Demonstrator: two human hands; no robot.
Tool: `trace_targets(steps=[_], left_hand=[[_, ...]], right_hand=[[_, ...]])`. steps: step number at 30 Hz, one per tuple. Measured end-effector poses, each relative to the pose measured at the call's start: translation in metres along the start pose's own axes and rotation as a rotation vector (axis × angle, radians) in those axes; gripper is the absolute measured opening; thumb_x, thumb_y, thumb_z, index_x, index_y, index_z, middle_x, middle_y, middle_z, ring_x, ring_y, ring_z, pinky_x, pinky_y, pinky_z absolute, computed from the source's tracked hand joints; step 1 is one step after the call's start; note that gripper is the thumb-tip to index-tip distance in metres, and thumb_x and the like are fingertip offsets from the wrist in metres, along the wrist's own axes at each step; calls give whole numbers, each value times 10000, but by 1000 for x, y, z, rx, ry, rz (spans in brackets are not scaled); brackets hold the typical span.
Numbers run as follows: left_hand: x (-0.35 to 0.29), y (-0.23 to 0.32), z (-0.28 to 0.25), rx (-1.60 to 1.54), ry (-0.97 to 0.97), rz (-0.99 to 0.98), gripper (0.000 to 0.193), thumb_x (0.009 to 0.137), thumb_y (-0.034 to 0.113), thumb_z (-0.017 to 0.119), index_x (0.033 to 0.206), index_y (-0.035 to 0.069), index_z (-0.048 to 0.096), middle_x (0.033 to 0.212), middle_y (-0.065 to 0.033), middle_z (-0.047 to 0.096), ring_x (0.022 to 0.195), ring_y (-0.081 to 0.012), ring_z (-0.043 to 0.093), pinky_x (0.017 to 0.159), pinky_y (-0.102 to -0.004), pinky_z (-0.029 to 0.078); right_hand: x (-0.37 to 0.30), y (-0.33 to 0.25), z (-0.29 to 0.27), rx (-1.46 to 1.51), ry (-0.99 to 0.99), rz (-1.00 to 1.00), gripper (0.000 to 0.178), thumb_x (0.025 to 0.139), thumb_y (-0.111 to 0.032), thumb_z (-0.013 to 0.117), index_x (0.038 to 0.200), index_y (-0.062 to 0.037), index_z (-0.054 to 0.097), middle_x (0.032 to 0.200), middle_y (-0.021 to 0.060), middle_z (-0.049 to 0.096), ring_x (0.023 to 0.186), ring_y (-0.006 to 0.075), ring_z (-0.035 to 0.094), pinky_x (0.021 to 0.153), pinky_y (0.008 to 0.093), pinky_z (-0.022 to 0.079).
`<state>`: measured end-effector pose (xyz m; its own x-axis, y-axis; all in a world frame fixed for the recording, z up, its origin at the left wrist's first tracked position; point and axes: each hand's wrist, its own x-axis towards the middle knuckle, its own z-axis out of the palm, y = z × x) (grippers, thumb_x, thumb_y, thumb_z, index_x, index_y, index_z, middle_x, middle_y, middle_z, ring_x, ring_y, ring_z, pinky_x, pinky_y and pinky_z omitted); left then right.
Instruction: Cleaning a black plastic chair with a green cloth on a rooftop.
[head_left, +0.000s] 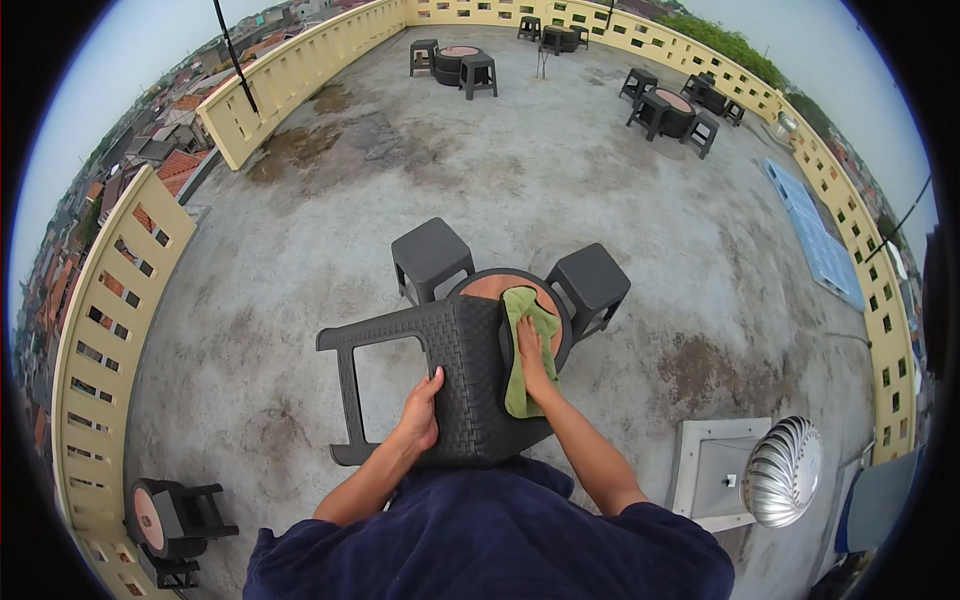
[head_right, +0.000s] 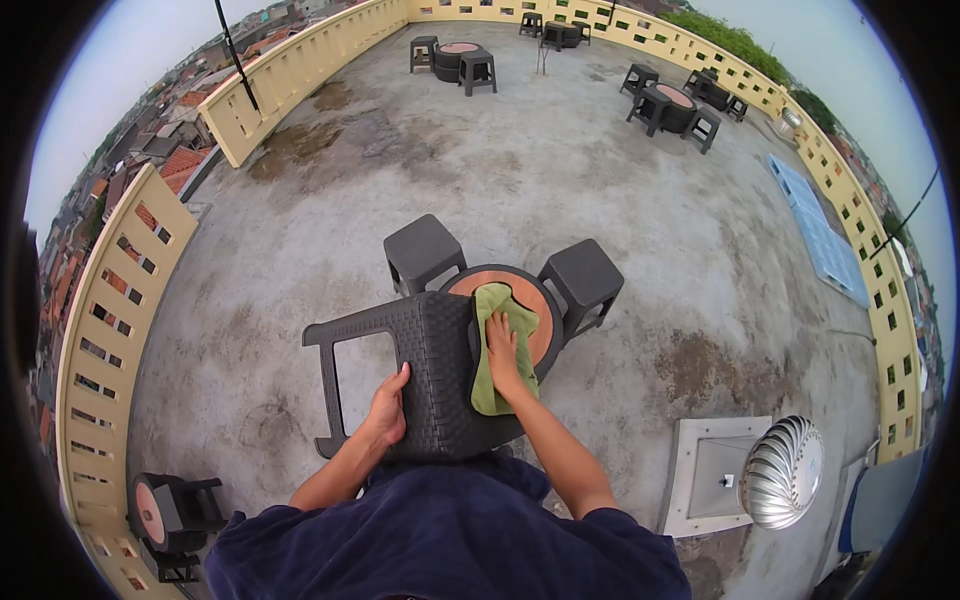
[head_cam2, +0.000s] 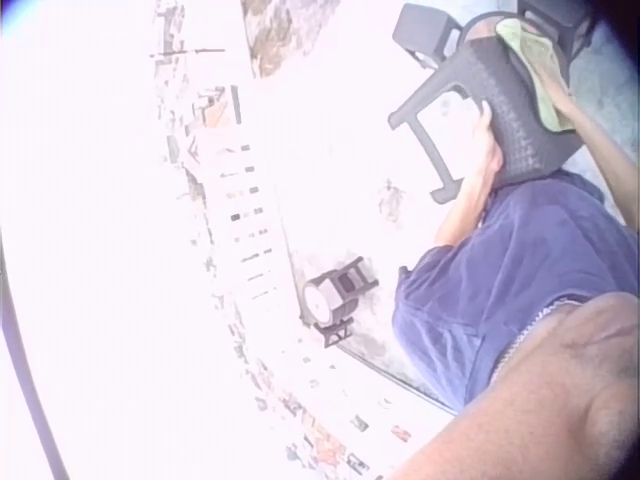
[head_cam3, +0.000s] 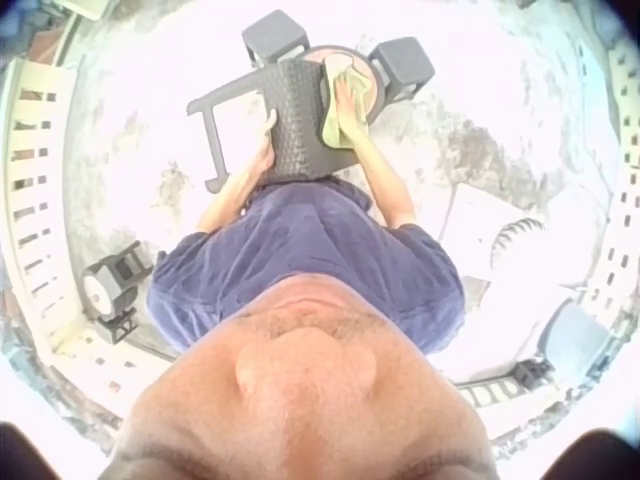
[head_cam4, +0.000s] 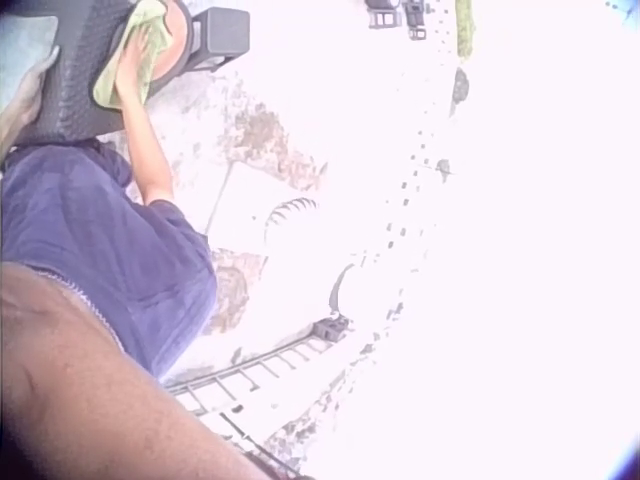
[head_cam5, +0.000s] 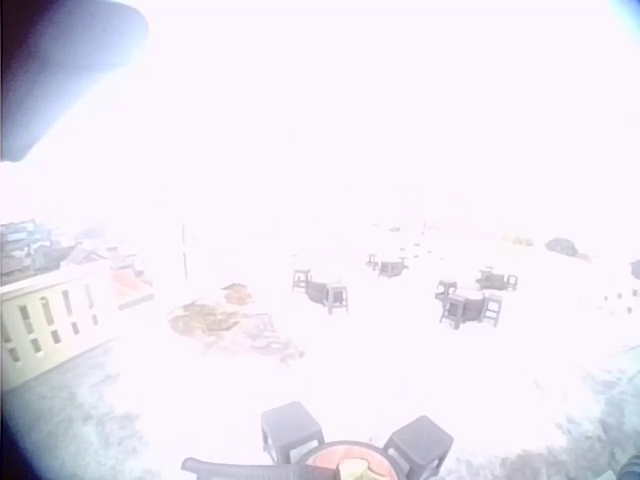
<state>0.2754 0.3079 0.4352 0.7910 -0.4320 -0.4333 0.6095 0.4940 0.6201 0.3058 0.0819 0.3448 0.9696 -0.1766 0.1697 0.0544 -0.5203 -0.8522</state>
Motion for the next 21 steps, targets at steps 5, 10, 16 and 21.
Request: trace_targets(steps=[5,10,16,21], left_hand=[[-1,-6,16,89,18,60,382,1008,329,532,1222,13,552,1168,-98,652,1056,-193,631,941,-356,500],[0,-14,30,206,-44,-14,393,1013,334,514,1232,9,539,1186,-105,646,1068,-204,627,960,-363,489],[-2,-36,53,280,-86,-88,429,1010,345,513,1265,0,514,1218,-110,633,1098,-214,618,972,-378,489],[-17,-52,46,281,-31,-126,450,1000,364,531,1271,5,514,1219,-107,631,1118,-203,604,1000,-370,462]], right_hand=[[1,-103,-20,-4,-62,-448,592,944,-307,536,1481,-112,380,1591,115,250,1481,361,150,1166,573,88],[33,-66,-81,91,-47,-237,426,951,-316,536,1299,-78,600,1404,134,516,1318,329,451,1105,439,291],[90,-39,-105,321,-643,73,509,984,-402,476,1247,9,620,1299,157,606,1205,251,551,1021,356,382],[65,-82,-132,174,-844,113,607,1014,-481,387,1359,-5,536,1394,130,539,1261,219,505,1076,326,349]])
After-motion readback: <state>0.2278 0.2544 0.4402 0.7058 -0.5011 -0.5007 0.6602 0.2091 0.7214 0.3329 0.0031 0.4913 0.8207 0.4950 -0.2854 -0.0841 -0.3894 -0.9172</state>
